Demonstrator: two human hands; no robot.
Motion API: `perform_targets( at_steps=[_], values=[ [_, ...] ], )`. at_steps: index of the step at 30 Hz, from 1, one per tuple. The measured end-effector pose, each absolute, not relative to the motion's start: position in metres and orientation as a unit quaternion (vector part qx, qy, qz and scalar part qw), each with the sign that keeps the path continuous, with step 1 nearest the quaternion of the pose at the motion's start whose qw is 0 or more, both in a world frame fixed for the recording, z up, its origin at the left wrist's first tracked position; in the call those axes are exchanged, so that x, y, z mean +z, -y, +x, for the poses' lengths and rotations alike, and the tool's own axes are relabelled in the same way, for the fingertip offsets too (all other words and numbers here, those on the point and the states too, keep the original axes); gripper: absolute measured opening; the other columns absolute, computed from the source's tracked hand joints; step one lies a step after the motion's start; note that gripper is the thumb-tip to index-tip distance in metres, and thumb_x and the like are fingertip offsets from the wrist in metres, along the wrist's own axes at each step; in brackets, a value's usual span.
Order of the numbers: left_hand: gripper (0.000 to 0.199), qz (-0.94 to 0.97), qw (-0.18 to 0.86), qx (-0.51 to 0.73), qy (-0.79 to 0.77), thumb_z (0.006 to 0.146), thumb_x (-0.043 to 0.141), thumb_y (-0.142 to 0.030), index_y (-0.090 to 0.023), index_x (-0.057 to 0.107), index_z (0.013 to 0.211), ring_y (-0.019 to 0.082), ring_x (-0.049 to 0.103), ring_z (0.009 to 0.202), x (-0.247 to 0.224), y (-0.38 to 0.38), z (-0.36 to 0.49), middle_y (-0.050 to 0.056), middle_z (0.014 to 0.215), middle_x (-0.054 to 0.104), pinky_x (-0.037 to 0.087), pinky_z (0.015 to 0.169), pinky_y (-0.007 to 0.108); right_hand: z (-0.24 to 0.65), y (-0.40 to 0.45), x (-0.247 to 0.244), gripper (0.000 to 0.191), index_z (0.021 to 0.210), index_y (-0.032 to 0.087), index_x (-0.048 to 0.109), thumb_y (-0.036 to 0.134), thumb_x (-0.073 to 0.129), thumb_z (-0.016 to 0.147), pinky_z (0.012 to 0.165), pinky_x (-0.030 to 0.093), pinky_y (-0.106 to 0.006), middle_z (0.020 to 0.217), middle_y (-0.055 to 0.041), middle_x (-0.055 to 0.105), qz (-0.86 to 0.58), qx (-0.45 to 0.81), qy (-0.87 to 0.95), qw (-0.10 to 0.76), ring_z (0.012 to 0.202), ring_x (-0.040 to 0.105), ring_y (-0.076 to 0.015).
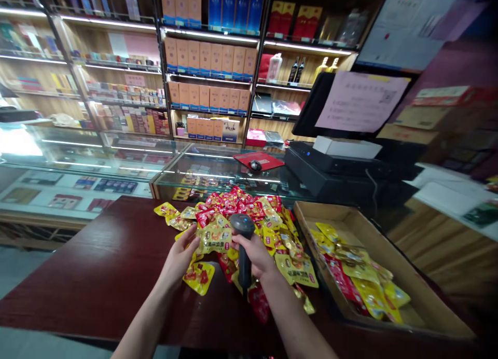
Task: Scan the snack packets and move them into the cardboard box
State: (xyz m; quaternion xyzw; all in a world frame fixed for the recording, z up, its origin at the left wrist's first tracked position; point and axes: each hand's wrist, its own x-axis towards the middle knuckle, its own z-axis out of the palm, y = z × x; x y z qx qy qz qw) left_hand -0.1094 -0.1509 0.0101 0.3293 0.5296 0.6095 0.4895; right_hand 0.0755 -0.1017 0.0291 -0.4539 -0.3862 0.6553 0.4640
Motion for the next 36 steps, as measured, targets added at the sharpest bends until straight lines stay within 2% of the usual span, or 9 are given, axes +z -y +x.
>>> perform_targets(
  at_steps=[7,12,15,19,22,26,29,32,36],
  values=[
    [0.042,0.338,0.418,0.711,-0.453,0.071,0.072,-0.026,-0.021,0.061,0.111,0.021,0.052,0.117,0.025,0.131,-0.068,0.008,0.122,0.059,0.041,0.098,0.031,0.096,0.102,0.045,0.023,0.076,0.016,0.069,0.025,0.073,0.056,0.076,0.048,-0.031,0.077,-0.0027,0.068,-0.412,0.605,0.366,0.574,0.078,0.062,-0.0187],
    [0.031,0.186,0.521,0.742,-0.38,0.071,0.071,-0.014,-0.018,0.064,0.102,0.014,0.062,0.098,0.04,0.107,-0.026,0.007,0.107,0.065,0.048,0.086,0.022,0.126,0.101,0.042,0.026,0.083,0.016,0.069,0.028,0.072,0.061,0.085,0.045,-0.033,0.085,-0.0041,0.07,-0.432,0.48,0.423,0.636,0.084,0.062,-0.0196],
    [0.035,0.148,0.581,0.713,-0.363,0.073,0.065,-0.003,-0.017,0.062,0.105,0.011,0.065,0.085,0.05,0.093,-0.006,0.007,0.097,0.067,0.05,0.077,0.017,0.147,0.1,0.038,0.026,0.085,0.016,0.069,0.03,0.07,0.064,0.085,0.045,-0.034,0.086,-0.0049,0.07,-0.437,0.446,0.422,0.658,0.085,0.062,-0.0205],
    [0.049,0.187,0.696,0.6,-0.347,0.07,0.056,0.005,-0.017,0.058,0.114,0.009,0.065,0.07,0.063,0.08,0.011,0.005,0.085,0.068,0.051,0.066,0.016,0.175,0.098,0.038,0.027,0.087,0.014,0.068,0.032,0.068,0.066,0.085,0.046,-0.036,0.089,-0.0075,0.069,-0.442,0.411,0.431,0.671,0.086,0.062,-0.0225],
    [0.053,0.271,0.77,0.475,-0.33,0.064,0.055,0.008,-0.016,0.06,0.111,0.013,0.066,0.074,0.07,0.07,0.017,0.006,0.087,0.068,0.053,0.069,0.021,0.198,0.096,0.042,0.026,0.088,0.014,0.068,0.031,0.066,0.069,0.084,0.046,-0.035,0.09,-0.008,0.069,-0.453,0.373,0.473,0.657,0.086,0.062,-0.0219],
    [0.029,0.352,0.8,0.339,-0.347,0.068,0.065,-0.009,-0.013,0.064,0.098,0.019,0.067,0.078,0.074,0.051,0.02,0.009,0.089,0.069,0.054,0.067,0.027,0.223,0.095,0.052,0.021,0.088,0.015,0.067,0.027,0.061,0.072,0.079,0.047,-0.031,0.086,-0.0066,0.068,-0.463,0.32,0.553,0.615,0.081,0.061,-0.0197],
    [0.024,0.418,0.798,0.249,-0.356,0.072,0.07,-0.03,-0.012,0.066,0.088,0.016,0.065,0.071,0.076,0.035,0.025,0.008,0.084,0.069,0.051,0.062,0.023,0.233,0.096,0.061,0.014,0.079,0.015,0.067,0.024,0.059,0.072,0.073,0.047,-0.029,0.076,-0.0045,0.067,-0.473,0.28,0.611,0.569,0.073,0.06,-0.0183],
    [0.024,0.517,0.746,0.197,-0.37,0.063,0.077,-0.031,-0.014,0.067,0.077,0.009,0.06,0.057,0.077,0.023,0.033,0.002,0.069,0.067,0.044,0.052,0.018,0.234,0.095,0.068,0.011,0.075,0.014,0.065,0.022,0.059,0.07,0.069,0.047,-0.028,0.074,-0.0045,0.067,-0.466,0.266,0.652,0.535,0.07,0.059,-0.0179],
    [0.029,0.585,0.709,0.132,-0.37,0.056,0.081,-0.032,-0.016,0.069,0.078,0.01,0.06,0.056,0.08,0.014,0.04,0.002,0.073,0.069,0.044,0.053,0.02,0.23,0.089,0.068,0.017,0.082,0.014,0.065,0.021,0.059,0.068,0.068,0.047,-0.028,0.079,-0.0059,0.068,-0.462,0.267,0.67,0.516,0.073,0.061,-0.019]
  ],
)
